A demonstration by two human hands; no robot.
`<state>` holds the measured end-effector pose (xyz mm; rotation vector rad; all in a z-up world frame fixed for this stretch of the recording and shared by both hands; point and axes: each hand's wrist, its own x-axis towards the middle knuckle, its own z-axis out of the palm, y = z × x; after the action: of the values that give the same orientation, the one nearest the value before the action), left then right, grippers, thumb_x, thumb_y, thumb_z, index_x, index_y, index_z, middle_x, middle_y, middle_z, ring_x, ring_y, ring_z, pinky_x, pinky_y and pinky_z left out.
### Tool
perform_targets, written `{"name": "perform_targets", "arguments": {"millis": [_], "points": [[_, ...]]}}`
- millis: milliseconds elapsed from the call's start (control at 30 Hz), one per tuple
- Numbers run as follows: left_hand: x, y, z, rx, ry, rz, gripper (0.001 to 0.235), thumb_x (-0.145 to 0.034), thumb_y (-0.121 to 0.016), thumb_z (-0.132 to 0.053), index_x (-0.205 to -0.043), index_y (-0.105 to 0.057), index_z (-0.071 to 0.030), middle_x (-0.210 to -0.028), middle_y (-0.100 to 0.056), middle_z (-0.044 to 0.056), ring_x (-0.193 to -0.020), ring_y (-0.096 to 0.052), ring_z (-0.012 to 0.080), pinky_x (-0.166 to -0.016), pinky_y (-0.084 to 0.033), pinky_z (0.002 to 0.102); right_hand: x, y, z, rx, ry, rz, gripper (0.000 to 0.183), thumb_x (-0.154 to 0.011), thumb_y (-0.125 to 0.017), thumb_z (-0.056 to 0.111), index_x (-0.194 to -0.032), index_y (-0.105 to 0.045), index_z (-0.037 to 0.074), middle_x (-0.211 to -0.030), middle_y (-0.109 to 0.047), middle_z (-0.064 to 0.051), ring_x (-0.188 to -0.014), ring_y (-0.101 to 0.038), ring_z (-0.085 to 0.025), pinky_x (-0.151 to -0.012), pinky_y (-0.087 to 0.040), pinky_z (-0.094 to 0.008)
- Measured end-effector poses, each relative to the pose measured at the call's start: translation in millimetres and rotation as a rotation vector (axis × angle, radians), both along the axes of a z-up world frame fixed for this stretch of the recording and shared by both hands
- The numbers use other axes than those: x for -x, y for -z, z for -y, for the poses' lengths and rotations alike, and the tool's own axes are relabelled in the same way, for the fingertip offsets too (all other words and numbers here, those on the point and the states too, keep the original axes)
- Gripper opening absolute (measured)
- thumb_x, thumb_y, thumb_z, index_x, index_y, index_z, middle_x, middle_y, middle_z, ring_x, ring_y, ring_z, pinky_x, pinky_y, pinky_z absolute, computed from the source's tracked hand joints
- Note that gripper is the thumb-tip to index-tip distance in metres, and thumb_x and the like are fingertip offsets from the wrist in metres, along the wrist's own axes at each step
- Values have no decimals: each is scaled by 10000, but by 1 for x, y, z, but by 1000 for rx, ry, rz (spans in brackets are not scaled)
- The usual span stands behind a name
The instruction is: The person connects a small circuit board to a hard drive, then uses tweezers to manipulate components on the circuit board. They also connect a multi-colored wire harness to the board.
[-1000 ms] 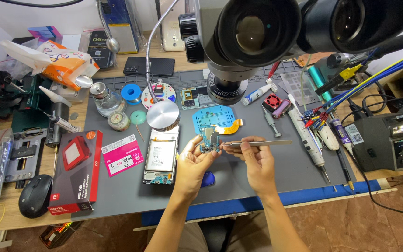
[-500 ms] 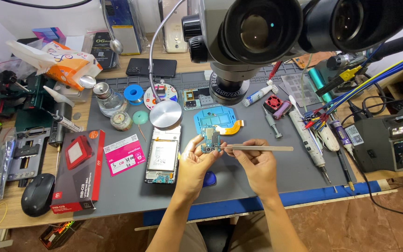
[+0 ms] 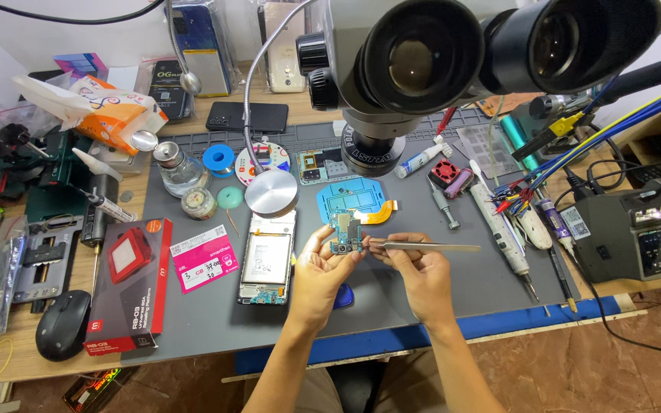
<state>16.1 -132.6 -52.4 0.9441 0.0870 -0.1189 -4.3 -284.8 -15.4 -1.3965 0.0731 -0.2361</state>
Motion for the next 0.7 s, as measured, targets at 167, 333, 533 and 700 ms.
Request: {"name": "perform_targets", "arguments": {"millis": [167,333,533,700], "points": [[0,-3,3,-30,2,9,659,-837,-774,94,-1424,-478,55,-1210,-751,263,-1066,-773,282,-957,-660,350,-1,3,2,-28,-5,-21,186,-977,-643,-11,-1132,-642,-114,-1059,-784,-355,-1010,-787,-359,-928,-635,-472],[-1,1,4,-52,7,10,669,-844,-768,91,-1445,-477,49,-1220,-749,255,-1067,-771,271,-954,-661,350,-2,7,4,-35,0,-27,189,-974,-645,-14,-1128,-645,-124,-1055,-781,-361,-1004,-788,-366,-936,-631,-477],[-2,6,3,-67,2,11,684,-845,-763,99,-1464,-482,32,-1230,-744,253,-1070,-770,269,-961,-657,354,-2,7,4,-38,5,-25,188,-965,-653,-27,-1125,-652,-126,-1042,-787,-348,-991,-791,-342,-930,-638,-465],[-2,6,4,-66,1,16,693,-844,-767,95,-1472,-481,30,-1232,-743,247,-1070,-772,267,-964,-658,358,-2,7,4,-27,4,-18,182,-965,-652,-31,-1122,-658,-123,-1032,-791,-341,-986,-790,-332,-928,-641,-465]]}}
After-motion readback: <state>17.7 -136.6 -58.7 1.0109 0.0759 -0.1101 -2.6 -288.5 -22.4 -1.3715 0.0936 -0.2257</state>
